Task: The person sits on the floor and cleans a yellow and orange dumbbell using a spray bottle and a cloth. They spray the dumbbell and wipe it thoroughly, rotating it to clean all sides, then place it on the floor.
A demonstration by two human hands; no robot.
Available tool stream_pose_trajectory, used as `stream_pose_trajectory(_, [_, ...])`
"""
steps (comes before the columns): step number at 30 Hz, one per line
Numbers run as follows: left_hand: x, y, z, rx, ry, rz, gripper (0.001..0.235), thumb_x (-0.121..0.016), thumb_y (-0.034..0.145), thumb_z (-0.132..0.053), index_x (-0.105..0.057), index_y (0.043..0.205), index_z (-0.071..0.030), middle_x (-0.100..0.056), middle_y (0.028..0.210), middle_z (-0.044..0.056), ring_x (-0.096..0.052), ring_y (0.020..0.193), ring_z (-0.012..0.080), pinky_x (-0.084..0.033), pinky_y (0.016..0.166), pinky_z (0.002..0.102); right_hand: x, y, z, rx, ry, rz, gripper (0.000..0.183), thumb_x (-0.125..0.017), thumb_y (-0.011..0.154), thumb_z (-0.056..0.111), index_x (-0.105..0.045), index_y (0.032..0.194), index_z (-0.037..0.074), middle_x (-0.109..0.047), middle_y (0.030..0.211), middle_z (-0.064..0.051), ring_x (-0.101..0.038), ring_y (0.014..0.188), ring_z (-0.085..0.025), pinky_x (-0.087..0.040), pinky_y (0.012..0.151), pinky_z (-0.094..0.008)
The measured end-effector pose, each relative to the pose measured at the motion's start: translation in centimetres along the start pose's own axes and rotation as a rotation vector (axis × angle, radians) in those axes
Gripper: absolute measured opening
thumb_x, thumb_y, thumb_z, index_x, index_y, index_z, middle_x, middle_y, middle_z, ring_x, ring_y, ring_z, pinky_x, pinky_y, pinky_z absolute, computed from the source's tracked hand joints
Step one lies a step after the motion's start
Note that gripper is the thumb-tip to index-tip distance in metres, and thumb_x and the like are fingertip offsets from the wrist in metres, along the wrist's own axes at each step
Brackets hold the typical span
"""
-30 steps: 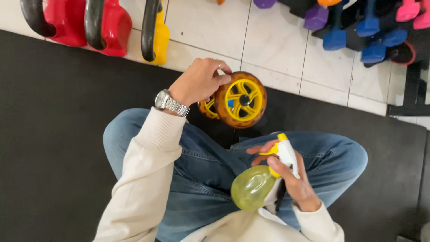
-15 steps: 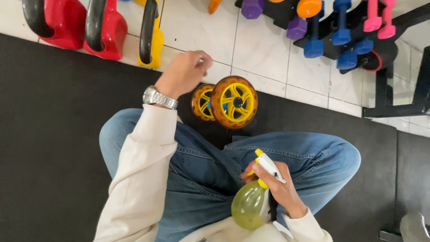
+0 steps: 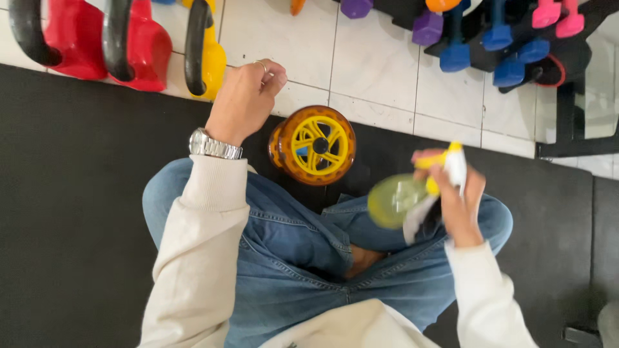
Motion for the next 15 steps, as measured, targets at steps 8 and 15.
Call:
stream_pose_trajectory(8, [-1.2,-0.3,-0.7,0.072,-0.083,0.09,0.023,-0.057,0.101,-0.011,-0.074,0.114,-0.003,-0.073,0.087,0.018,-0.072,0.085,0.039,-0.056,0.079,0.05,-2.9,8.3,-12.8,-0.066,-0.08,-0.03,0.037,-0.077,0.1,0.035,-0.072,0.124,0.006,-0.071,0.106,-0.013,-0.064,0.1,-0.018,-0.051,0.09,-0.037])
stream_pose_trajectory(15, [-1.2,-0.3,-1.7,0.339,-0.314,0.298,0.039,-0.053,0.104,-0.036,-0.075,0.113,-0.006,-0.074,0.091,0.018,-0.073,0.081,0.0275,-0.064,0.064,0.037,0.9,6.0,-14.7,-0.253,-0.256,0.024,0.081,-0.096,0.07,0.026,-0.065,0.141,0.004,-0.069,0.123,-0.022,-0.067,0.108,-0.034,-0.048,0.096,-0.043])
Point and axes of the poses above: each hand's wrist, its own y-axis towards the middle knuckle, its own x-axis out of the back of the hand, z = x × y, the point moved 2 cm from there along y, towards the middle knuckle
